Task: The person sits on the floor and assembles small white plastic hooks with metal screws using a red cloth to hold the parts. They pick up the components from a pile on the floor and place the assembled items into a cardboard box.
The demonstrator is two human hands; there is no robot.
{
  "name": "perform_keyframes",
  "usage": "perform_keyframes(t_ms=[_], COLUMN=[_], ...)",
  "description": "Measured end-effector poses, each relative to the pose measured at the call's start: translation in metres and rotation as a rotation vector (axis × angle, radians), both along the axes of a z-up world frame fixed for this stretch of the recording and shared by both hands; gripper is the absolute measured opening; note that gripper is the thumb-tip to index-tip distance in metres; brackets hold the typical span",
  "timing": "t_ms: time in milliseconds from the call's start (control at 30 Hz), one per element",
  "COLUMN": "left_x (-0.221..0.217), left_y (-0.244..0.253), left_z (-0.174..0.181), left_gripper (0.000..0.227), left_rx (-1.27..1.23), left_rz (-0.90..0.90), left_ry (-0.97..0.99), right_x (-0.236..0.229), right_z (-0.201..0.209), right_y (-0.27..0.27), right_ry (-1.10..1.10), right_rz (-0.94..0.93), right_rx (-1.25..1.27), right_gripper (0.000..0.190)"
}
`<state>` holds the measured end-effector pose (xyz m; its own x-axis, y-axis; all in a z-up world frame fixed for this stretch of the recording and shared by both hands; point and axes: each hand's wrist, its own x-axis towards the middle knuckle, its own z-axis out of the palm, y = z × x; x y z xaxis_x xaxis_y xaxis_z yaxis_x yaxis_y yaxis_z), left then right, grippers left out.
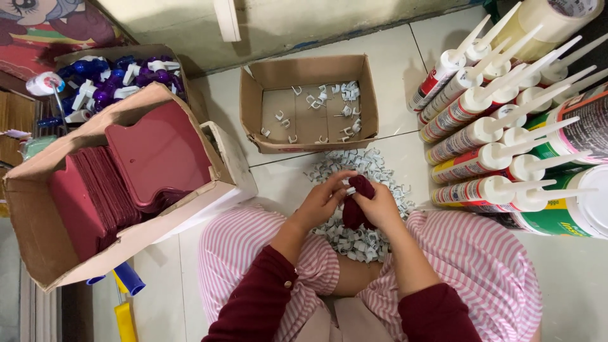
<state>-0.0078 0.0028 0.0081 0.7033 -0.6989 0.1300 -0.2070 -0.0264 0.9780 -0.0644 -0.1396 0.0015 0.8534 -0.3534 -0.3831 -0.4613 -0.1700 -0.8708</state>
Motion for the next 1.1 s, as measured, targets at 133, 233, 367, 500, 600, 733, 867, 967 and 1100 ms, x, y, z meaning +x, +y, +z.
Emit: perform_keyframes(t_ms=[133, 233, 367, 500, 600, 733, 867, 967, 1100], left_x=[0.001, -0.002, -0.001, 0.004, 0.004, 0.005, 0.011, 0.014, 0.016], left_y=[-0.007, -0.012, -0.013, -0.009, -0.006, -0.005, -0.005, -0.001, 0.003], left_z=[-0.005, -0.005, -0.007, -0.013, -0.009, -0.021, -0.014, -0.025, -0.037], left_gripper=[0.040, 0.038, 0.037, 0.040, 0.039, 0.039, 0.034, 0.033, 0.035], left_rx=[0.044, 0.046, 0.035, 0.013, 0.056, 0.065, 0.038, 0.040, 0.119], left_rz=[0.027, 0.079, 0.172, 0.293, 0.326, 0.222, 0.150, 0.107, 0.028], left_ry=[-0.036, -0.011, 0.007, 0.080, 0.100, 0.199, 0.273, 0.317, 0.331], right_x=[0.005, 0.004, 0.006, 0.010, 0.003, 0.003, 0.002, 0.000, 0.000], right_z=[-0.007, -0.005, -0.025, 0.007, -0.007, 0.004, 0.010, 0.013, 0.017], right_y=[0.003, 0.005, -0.009, -0.001, 0.012, 0.023, 0.017, 0.014, 0.011], right_ry=[-0.020, -0.044, -0.092, -0.189, -0.158, -0.064, -0.033, 0.006, 0.083], right_rz=[-0.055, -0.174, -0.289, -0.273, 0.007, 0.162, 0.210, 0.260, 0.386], right_rx=[-0.084, -0.117, -0.112, -0.069, -0.187, -0.198, -0.238, -0.271, -0.361], right_gripper=[0.014, 0.017, 0.018, 0.023, 0.033, 0.036, 0.036, 0.032, 0.032])
